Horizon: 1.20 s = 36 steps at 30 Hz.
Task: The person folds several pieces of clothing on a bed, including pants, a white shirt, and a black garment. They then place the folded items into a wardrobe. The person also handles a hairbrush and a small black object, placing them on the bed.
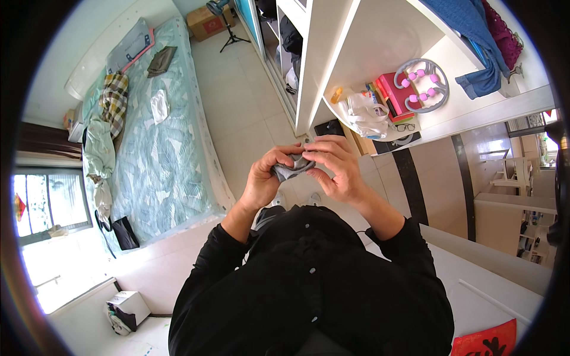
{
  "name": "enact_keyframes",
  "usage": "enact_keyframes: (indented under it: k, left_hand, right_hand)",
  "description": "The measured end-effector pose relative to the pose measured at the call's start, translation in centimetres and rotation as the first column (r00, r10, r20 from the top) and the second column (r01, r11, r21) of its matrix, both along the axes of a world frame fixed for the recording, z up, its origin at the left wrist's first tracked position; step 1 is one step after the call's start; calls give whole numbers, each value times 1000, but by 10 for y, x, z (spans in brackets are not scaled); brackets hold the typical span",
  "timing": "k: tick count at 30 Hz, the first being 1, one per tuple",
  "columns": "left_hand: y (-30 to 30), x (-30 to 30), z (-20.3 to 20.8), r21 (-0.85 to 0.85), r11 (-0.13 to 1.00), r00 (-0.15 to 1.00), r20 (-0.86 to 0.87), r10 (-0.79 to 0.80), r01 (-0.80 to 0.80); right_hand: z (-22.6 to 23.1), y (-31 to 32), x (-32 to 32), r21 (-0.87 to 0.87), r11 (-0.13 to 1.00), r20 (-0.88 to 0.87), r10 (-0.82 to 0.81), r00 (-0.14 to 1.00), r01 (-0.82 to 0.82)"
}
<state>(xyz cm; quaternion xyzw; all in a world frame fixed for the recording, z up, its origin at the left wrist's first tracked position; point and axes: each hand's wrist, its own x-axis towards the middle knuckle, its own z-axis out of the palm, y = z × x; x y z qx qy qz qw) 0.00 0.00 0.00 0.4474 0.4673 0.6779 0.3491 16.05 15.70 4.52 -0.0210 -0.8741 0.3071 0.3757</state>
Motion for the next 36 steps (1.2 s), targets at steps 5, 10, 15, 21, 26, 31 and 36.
enact_keyframes:
  k: [5, 10, 15, 21, 26, 31, 36]
  left_hand:
    - [7, 9, 12, 14, 999, 993, -108, 52, -51]
    - [0, 12, 18, -19, 988, 969, -203, 144, -151]
    - [0, 14, 19, -6, 965, 912, -329, 246, -263]
    - [4, 11, 20, 68, 956, 787, -553, 274, -285]
    - [9, 16, 22, 39, 940, 769, -563, 301, -339]
    - [9, 19, 21, -38, 966, 875, -433, 216, -257]
    - [7, 17, 7, -104, 977, 955, -255, 152, -184]
  right_hand:
    - [2, 2, 7, 32, 998, 32, -55, 998, 54]
    - [1, 0, 4, -52, 999, 90, 0, 996, 5]
    - [2, 2, 3, 9, 998, -4, 70, 998, -70]
    - [8, -2, 3, -23, 993, 47, 113, 992, -112]
    - [14, -6, 0, 32, 989, 115, 137, 984, -141]
    - [17, -11, 4, 279, 948, 251, 83, 964, -154]
    - [15, -12, 8, 316, 941, 264, 37, 964, -123]
